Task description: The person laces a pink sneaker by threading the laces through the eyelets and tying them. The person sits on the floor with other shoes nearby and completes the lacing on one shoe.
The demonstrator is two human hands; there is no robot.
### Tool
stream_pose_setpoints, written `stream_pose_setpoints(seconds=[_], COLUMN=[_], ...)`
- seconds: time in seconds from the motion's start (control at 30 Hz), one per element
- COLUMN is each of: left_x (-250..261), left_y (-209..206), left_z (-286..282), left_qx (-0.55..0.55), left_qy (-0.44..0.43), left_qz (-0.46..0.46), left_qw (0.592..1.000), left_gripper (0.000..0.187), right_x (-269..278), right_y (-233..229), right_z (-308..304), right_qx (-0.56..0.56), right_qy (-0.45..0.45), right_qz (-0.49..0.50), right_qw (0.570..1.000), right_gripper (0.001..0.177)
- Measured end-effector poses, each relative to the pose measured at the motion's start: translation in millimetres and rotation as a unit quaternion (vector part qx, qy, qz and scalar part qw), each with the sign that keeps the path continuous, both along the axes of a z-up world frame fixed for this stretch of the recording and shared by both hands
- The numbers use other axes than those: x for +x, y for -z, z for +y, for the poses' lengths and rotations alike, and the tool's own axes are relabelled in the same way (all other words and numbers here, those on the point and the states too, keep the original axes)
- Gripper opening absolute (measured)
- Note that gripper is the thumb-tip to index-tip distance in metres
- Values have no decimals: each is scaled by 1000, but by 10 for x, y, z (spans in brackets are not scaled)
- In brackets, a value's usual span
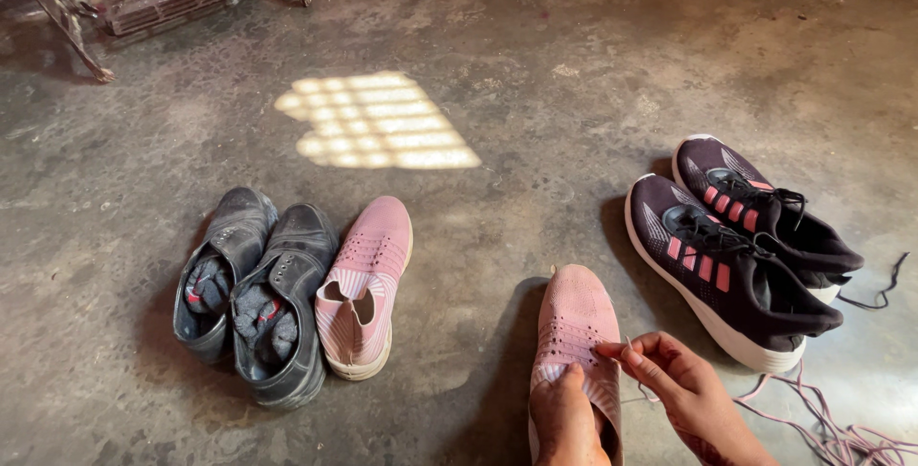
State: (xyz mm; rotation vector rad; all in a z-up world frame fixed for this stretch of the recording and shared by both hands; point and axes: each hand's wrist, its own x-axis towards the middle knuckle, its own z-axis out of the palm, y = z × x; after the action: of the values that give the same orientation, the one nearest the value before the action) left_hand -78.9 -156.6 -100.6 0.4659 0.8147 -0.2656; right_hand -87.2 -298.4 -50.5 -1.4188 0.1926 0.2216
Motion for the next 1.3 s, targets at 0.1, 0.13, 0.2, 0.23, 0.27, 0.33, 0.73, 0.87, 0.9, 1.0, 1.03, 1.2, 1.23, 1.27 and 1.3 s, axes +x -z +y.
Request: stream_pose_setpoints(seconds=[0.1,0.13,0.2,0.23,0.27,0.33,0.73,0.87,0.9,1.0,1.03,1.2,1.23,1.27,1.3], left_x=[23,25,28,16,2,10,25,20,21,28,23,32,26,19,13], left_y=[40,66,130,163,193,241,233,206,203,213,220,249,242,229,214], left_z=[17,15,-8,-18,-29,-56,-59,-64,-63,-75,-80,-86,-87,-89,-91], left_qx=[-6,-17,-28,-27,-26,-15,42,76,76,71,66,118,124,131,120], left_qy=[-9,-14,-20,-21,-23,-25,-3,-12,-13,-18,-21,22,31,40,34], left_qz=[2,5,18,27,36,12,63,73,77,77,70,69,63,57,58], left_qw=[1000,1000,999,999,999,999,997,994,994,994,995,990,990,989,990], left_gripper=[43,43,43,43,42,43,46,48,48,47,47,48,49,49,49], right_x=[18,14,8,1,-2,12,29,7,2,3,8,7,-1,-1,0], right_y=[47,50,34,13,-17,-96,-508,-547,-552,-562,-563,-594,-605,-616,-625], right_z=[15,25,47,72,98,151,319,351,356,344,343,345,353,362,371], right_qx=[-71,-106,-161,-181,-200,-170,-385,-425,-440,-479,-488,-560,-567,-574,-576], right_qy=[39,44,45,41,36,38,1,-10,-18,-37,-42,-85,-89,-94,-95], right_qz=[3,19,36,38,39,45,96,72,64,29,12,-85,-72,-59,-67], right_qw=[997,993,985,982,978,984,918,902,896,877,872,820,816,812,809], right_gripper=[20,21,24,25,26,26,22,20,20,20,20,21,23,24,24])
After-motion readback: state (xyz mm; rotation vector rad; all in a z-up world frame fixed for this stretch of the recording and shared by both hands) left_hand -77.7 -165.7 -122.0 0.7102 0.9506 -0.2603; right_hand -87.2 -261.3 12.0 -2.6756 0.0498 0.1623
